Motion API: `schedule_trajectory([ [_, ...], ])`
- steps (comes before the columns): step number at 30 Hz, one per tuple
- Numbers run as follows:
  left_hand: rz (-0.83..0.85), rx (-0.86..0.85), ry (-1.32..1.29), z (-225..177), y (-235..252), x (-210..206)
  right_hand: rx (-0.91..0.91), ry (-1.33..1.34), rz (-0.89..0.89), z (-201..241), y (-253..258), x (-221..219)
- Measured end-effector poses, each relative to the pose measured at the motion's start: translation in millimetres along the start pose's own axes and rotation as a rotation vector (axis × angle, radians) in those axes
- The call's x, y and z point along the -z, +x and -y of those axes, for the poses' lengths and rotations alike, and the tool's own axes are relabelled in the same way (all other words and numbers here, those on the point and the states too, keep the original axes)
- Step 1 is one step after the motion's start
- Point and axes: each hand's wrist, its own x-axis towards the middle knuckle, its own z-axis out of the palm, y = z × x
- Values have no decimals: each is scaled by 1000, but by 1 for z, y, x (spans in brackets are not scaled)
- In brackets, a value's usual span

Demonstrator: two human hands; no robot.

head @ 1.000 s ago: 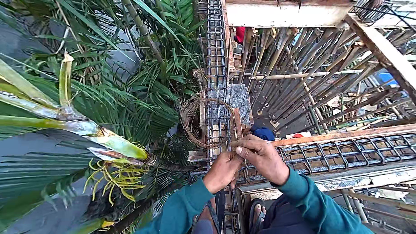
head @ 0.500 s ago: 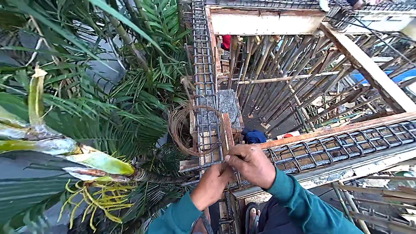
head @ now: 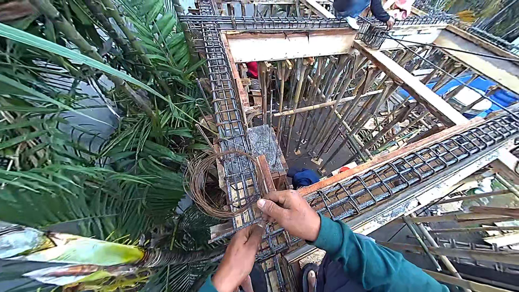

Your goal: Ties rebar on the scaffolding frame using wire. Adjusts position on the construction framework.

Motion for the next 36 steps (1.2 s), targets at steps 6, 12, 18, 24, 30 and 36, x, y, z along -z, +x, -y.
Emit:
schedule_trajectory([
  [6,0,18,90,1,0,1,-103,84,62,-2,3,2],
  [12,21,39,138,3,0,3,-133,92,119,-2,4,1],
  [18,27,26,199,-4,-1,6,-169,95,128,2,3,3],
  [24,44,-23,267,-17,-6,8,-178,133,150,0,0,-2],
  [30,120,-2,-61,-11,1,8,-130,327,182,-6,2,4],
  [36,267,82,-336,-18,-6,10,-46,284,241,-8,1,9],
])
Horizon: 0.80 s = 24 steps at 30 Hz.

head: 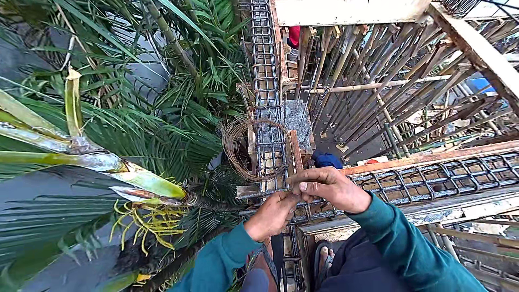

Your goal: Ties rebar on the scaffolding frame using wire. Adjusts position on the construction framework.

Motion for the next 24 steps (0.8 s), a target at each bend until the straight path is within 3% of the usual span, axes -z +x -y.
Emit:
schedule_trajectory([
  [3,32,11,0,-2,-2,1,18,-118,-81,-3,2,-7],
  [6,143,-15,29,-1,-4,4,6,-266,-30,-6,4,-11],
  [11,474,-50,-118,-1,-6,9,163,-52,22,-10,6,-16],
  [13,428,-68,-189,-2,-5,4,190,-77,-93,-8,5,-18],
  [15,250,-111,-191,1,-1,-2,208,-216,-248,-7,4,-11],
  [19,-3,-175,41,9,0,-9,152,-458,-423,-9,5,0],
  [22,122,-17,-122,11,-6,4,140,-708,-446,-10,0,-10],
  [24,268,83,-259,17,-10,23,264,-888,-426,-6,-4,-17],
])
